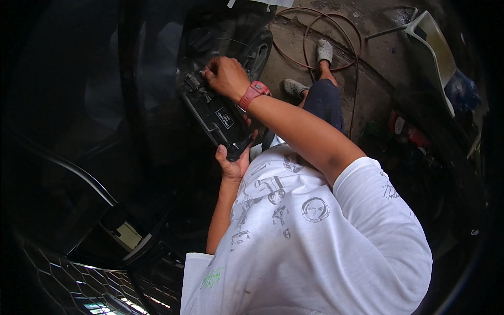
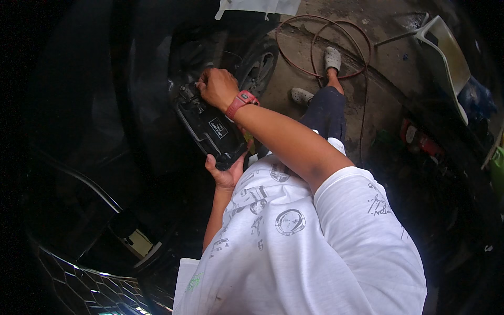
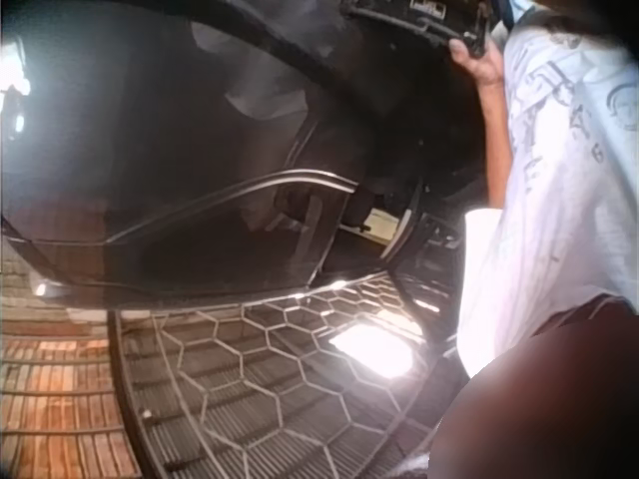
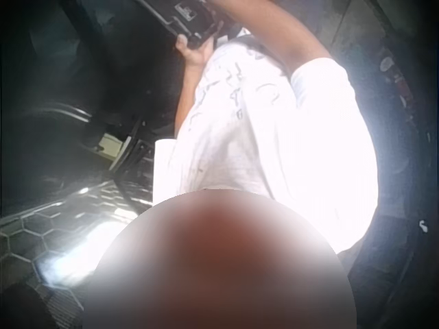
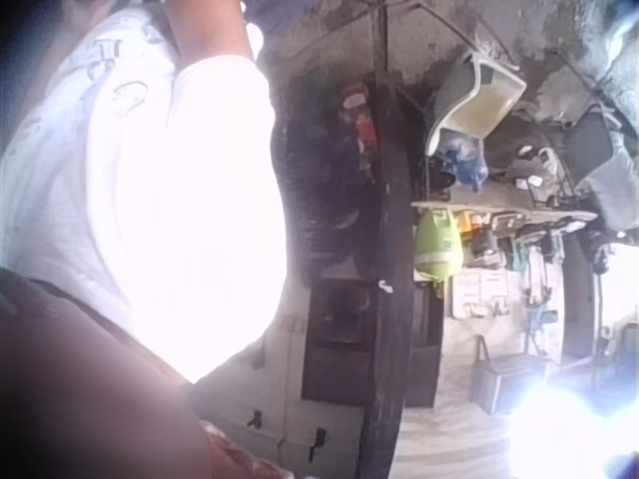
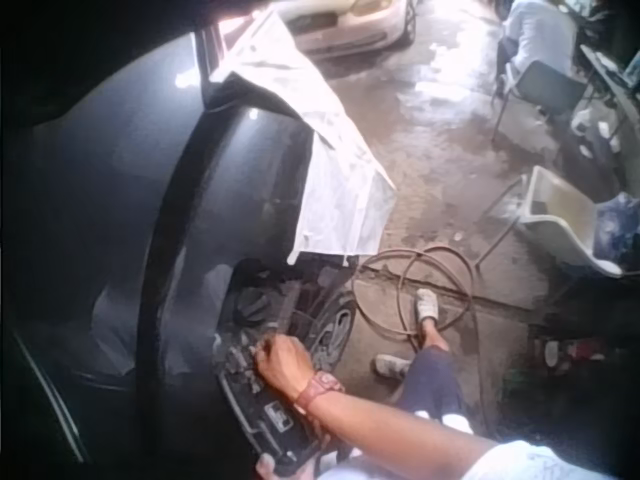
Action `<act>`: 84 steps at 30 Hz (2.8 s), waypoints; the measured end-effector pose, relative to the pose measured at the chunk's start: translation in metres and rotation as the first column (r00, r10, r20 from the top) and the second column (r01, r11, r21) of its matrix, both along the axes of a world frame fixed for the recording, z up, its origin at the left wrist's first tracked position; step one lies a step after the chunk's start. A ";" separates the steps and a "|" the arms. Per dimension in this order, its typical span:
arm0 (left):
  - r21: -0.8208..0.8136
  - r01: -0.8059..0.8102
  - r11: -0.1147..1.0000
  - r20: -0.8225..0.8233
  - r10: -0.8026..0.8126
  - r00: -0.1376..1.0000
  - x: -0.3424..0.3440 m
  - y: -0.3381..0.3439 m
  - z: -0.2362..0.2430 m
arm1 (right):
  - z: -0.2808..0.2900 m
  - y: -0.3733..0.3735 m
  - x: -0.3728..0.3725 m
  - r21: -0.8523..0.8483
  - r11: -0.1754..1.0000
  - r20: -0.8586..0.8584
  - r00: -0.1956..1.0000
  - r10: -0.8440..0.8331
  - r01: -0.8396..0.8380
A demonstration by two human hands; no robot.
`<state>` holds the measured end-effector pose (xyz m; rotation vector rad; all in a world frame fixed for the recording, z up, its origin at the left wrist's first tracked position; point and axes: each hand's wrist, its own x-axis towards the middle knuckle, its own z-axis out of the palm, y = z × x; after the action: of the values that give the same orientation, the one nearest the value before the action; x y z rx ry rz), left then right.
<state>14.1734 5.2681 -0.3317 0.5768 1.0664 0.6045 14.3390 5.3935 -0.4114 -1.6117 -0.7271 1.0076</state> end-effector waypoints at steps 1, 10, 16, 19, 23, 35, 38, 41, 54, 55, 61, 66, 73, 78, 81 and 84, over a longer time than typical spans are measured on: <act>0.000 -0.001 1.000 -0.004 0.001 1.000 0.000 0.000 0.000 | 0.000 0.000 0.000 -0.030 1.000 0.012 1.000 0.008 -0.008; 0.002 -0.007 1.000 -0.001 0.007 1.000 0.002 -0.001 0.001 | 0.004 -0.002 0.000 -0.028 0.999 -0.006 1.000 -0.023 0.023; 0.002 -0.009 1.000 -0.004 0.009 1.000 0.001 0.000 0.002 | 0.006 -0.003 0.001 -0.037 0.999 0.016 1.000 0.023 -0.023; 0.001 -0.007 1.000 -0.003 0.007 1.000 0.002 0.000 0.002 | 0.006 -0.002 0.000 -0.032 0.999 0.057 0.998 0.007 -0.005; 0.002 -0.014 1.000 -0.004 0.014 1.000 0.002 0.000 0.003 | 0.005 -0.003 -0.002 -0.019 0.999 0.073 0.997 -0.028 0.030; 0.001 -0.022 1.000 -0.004 0.022 1.000 0.001 0.000 0.001 | 0.004 -0.003 -0.002 -0.014 1.000 0.147 0.989 0.000 0.002; -0.003 -0.018 1.000 -0.004 0.017 1.000 0.001 0.000 0.001 | 0.004 -0.002 -0.002 0.000 1.000 0.139 0.990 -0.015 0.015; 0.005 -0.022 1.000 -0.012 0.022 1.000 0.001 0.001 0.002 | 0.004 -0.002 -0.003 -0.022 1.000 0.129 0.992 0.010 -0.007; 0.005 -0.022 1.000 -0.001 0.022 1.000 0.000 0.001 0.000 | 0.004 -0.002 -0.002 -0.018 1.000 0.165 0.986 0.017 -0.014; 0.002 -0.019 1.000 0.000 0.019 1.000 -0.001 0.001 0.000 | 0.004 -0.003 0.000 0.000 1.000 0.181 0.983 0.031 -0.031; -0.002 -0.005 1.000 -0.008 0.005 1.000 0.000 0.002 0.002 | 0.001 -0.001 0.002 0.009 1.000 0.178 0.984 0.023 -0.025; -0.004 -0.010 1.000 -0.019 0.010 1.000 0.000 0.001 0.002 | 0.002 0.001 -0.001 -0.026 0.999 0.185 0.982 0.038 -0.034; -0.006 -0.010 1.000 -0.020 0.010 1.000 -0.001 0.002 0.001 | 0.004 -0.004 0.005 -0.030 0.999 0.110 0.994 0.020 -0.016; 0.000 -0.002 1.000 -0.020 0.002 1.000 -0.001 0.002 0.001 | 0.000 -0.003 0.003 0.004 0.999 0.089 0.995 0.035 -0.036; -0.001 -0.004 1.000 -0.014 0.004 1.000 -0.001 0.002 0.001 | 0.000 -0.002 0.001 -0.007 1.000 0.103 0.994 0.023 -0.022; -0.003 -0.010 1.000 -0.011 0.010 1.000 -0.003 0.001 -0.001 | 0.001 -0.003 0.002 0.007 1.000 0.095 0.996 -0.003 0.003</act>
<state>14.1708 5.2693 -0.3326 0.5732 1.0813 0.6093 14.3409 5.3907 -0.4101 -1.6629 -0.7910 0.9306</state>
